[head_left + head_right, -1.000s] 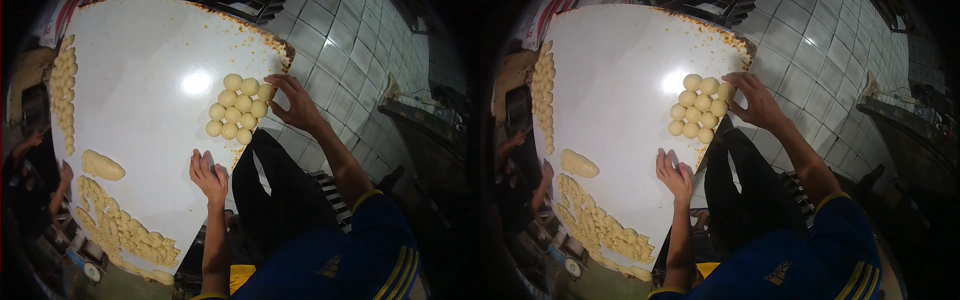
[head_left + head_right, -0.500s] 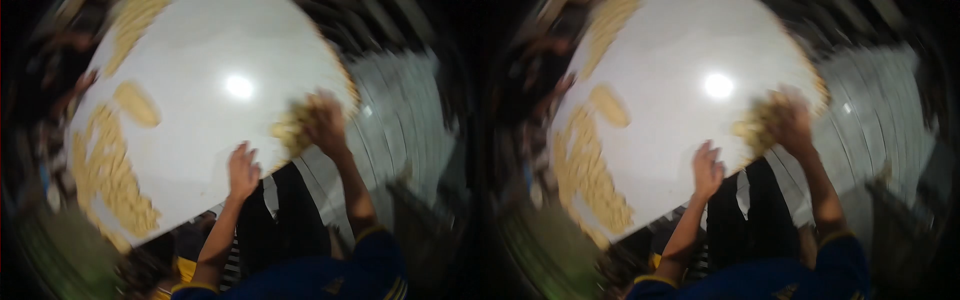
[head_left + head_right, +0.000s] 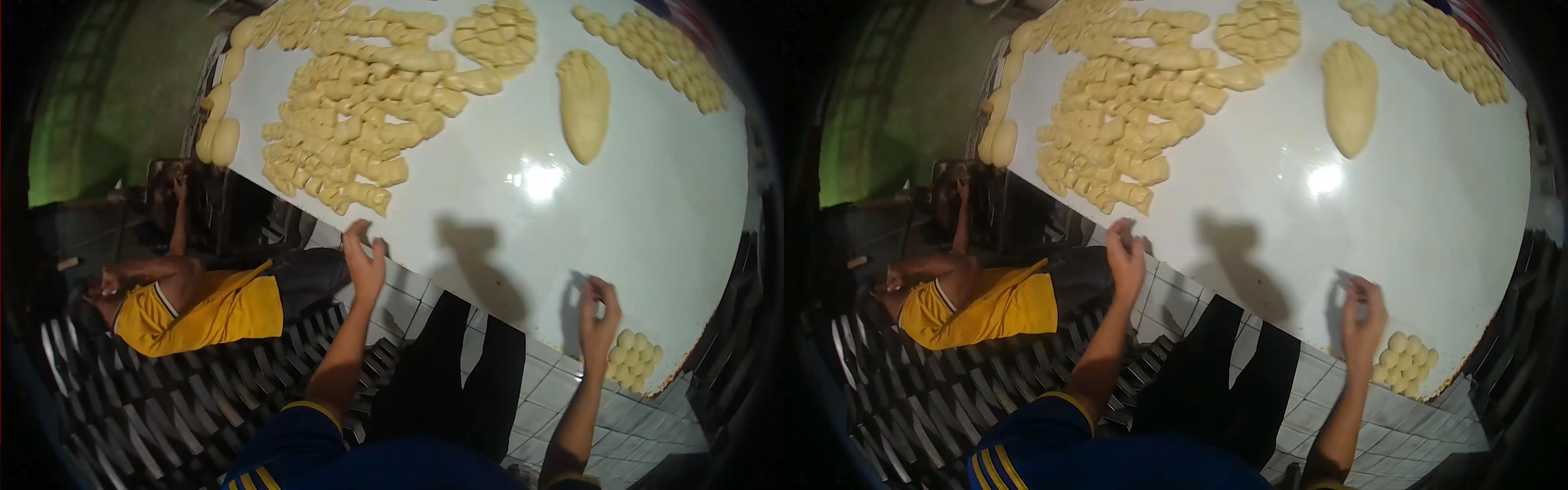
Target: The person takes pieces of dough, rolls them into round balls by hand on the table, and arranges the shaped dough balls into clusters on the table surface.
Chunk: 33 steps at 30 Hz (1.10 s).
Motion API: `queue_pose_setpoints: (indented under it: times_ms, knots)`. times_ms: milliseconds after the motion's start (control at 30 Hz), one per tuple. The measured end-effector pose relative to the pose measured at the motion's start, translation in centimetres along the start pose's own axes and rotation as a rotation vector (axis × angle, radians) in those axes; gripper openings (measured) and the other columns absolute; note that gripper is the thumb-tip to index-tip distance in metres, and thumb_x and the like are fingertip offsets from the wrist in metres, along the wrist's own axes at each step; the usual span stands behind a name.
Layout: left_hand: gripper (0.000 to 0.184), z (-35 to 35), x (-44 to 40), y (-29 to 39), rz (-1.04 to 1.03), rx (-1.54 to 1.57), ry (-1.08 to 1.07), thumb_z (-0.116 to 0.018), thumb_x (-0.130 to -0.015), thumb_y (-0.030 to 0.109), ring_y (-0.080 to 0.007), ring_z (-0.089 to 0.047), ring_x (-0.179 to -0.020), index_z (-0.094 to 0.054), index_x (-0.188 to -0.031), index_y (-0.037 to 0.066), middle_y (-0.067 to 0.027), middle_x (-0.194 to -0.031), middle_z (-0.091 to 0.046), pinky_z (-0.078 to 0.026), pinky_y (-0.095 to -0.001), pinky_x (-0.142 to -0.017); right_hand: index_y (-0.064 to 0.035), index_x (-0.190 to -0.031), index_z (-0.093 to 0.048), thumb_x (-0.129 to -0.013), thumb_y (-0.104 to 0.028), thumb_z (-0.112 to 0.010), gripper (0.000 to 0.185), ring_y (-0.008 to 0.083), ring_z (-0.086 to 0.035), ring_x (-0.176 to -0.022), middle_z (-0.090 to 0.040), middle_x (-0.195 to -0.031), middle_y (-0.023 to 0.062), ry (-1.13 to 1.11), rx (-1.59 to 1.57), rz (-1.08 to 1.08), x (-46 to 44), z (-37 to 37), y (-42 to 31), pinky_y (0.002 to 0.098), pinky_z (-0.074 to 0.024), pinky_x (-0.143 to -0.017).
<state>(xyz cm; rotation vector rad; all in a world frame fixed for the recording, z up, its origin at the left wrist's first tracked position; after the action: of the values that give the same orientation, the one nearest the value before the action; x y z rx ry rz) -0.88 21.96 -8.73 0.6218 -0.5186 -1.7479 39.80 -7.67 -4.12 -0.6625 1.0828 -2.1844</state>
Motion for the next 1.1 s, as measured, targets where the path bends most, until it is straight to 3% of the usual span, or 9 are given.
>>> queue_pose_setpoints:
  times_ms: [133,200,233,433,500,633,900,967,1100]
  knots:
    - [0.042,3.9,-5.5,-2.8,0.143,-0.026,0.06,-0.067,-0.101,0.007,-0.0423,-0.062,-0.128,-0.065,-0.143,-0.002,-0.0225,-0.139,-0.067,-0.048,-0.0491,-0.115,-0.0054,-0.132,-0.078,-0.102,-0.015,-0.08,0.032,0.037,-0.076,-0.117,-0.079,-0.123,0.0178,-0.303,-0.041,0.302,-5.3,-14.1,-11.3,0.0464,-0.0594,-0.103]
    - [0.042,4.3,-7.3,-3.3,-0.114,-0.103,0.022,-0.064,-0.1,0.006,-0.0444,-0.062,-0.125,-0.067,-0.142,0.001,-0.022,-0.137,-0.068,-0.049,-0.0512,-0.113,-0.0059,-0.136,-0.077,-0.096,-0.019,-0.085,0.042,0.038,-0.071,-0.12,-0.074,-0.127,0.0151,-0.377,0.028,0.501,-6.8,-22.1,-14.0,0.0487,-0.0573,-0.105]
    - [0.042,4.4,-8.0,-3.3,-0.107,-0.091,0.021,-0.064,-0.1,0.006,-0.0444,-0.062,-0.125,-0.067,-0.142,0.001,-0.022,-0.137,-0.068,-0.049,-0.0512,-0.113,-0.006,-0.138,-0.076,-0.093,-0.02,-0.088,0.048,0.0382,-0.067,-0.122,-0.071,-0.131,0.0138,-0.406,0.047,0.594,-7.2,-25.7,-15.2,0.0489,-0.056,-0.106]
    - [0.047,2.3,-8.7,-3.7,-0.176,0.008,-0.15,-0.062,-0.097,-0.002,-0.047,-0.063,-0.126,-0.066,-0.144,-0.001,-0.0229,-0.133,-0.071,-0.049,-0.0561,-0.111,-0.0075,-0.131,-0.077,-0.083,-0.029,-0.096,0.056,0.0343,-0.059,-0.124,-0.061,-0.135,0.0129,-0.305,0.13,0.713,-8.6,-37.4,-22.8,0.0477,-0.0505,-0.103]
    - [0.054,2.0,-8.4,-4.3,-0.115,0.038,-0.196,-0.061,-0.099,0.0,-0.0467,-0.063,-0.126,-0.061,-0.154,-0.001,-0.0256,-0.14,-0.067,-0.051,-0.0532,-0.113,-0.0075,-0.124,-0.077,-0.081,-0.033,-0.097,0.054,0.0322,-0.058,-0.124,-0.061,-0.129,0.0117,-0.332,0.393,0.671,-9.1,-39.5,-23.6,0.0457,-0.0484,-0.102]
    - [0.057,1.5,-7.7,-4.9,-0.184,0.089,-0.137,-0.057,-0.1,-0.004,-0.0452,-0.062,-0.134,-0.059,-0.157,0.0,-0.0252,-0.148,-0.065,-0.049,-0.0544,-0.117,-0.0056,-0.121,-0.078,-0.08,-0.033,-0.096,0.053,0.0315,-0.057,-0.123,-0.061,-0.128,0.0106,-0.394,0.561,0.666,-9.6,-41.1,-23.8,0.0439,-0.0477,-0.101]
    - [0.07,1.8,-7.5,-6.2,-0.204,0.128,-0.223,-0.058,-0.093,-0.011,-0.0485,-0.053,-0.152,-0.053,-0.162,-0.001,-0.0264,-0.159,-0.059,-0.043,-0.057,-0.13,-0.0024,-0.117,-0.078,-0.082,-0.026,-0.09,0.044,0.0357,-0.057,-0.135,-0.065,-0.143,0.0108,-0.55,0.337,0.696,-5.9,-35.3,-22.8,0.0487,-0.0464,-0.113]
    - [0.069,1.8,-7.8,-5.9,-0.245,0.087,-0.22,-0.057,-0.095,-0.009,-0.0491,-0.053,-0.152,-0.053,-0.163,-0.001,-0.0266,-0.161,-0.059,-0.043,-0.057,-0.13,-0.0014,-0.112,-0.077,-0.079,-0.022,-0.09,0.041,0.0389,-0.064,-0.124,-0.07,-0.132,0.011,-0.574,0.215,0.685,-4.3,-31.2,-23.1,0.0498,-0.0519,-0.108]
    - [0.064,2.8,-6.3,-1.8,-0.171,0.129,-0.249,-0.059,-0.1,-0.002,-0.045,-0.055,-0.153,-0.053,-0.163,0.001,-0.0252,-0.161,-0.059,-0.043,-0.0579,-0.13,-0.0002,-0.112,-0.075,-0.089,-0.015,-0.09,0.032,0.0285,-0.075,-0.104,-0.074,-0.113,0.0103,-0.724,-0.166,0.296,-2.3,-24.0,-20.7,0.0441,-0.0624,-0.089]
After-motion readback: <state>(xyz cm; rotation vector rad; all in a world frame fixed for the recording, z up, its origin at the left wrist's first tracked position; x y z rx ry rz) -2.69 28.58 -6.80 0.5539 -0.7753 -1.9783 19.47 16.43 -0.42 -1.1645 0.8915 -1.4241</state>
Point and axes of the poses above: each hand's wrist, its own x-axis away from the middle knuckle, its own z-axis out of the back of the hand, y = z × x, the point moved 2 cm from there along -x, towards the middle knuckle
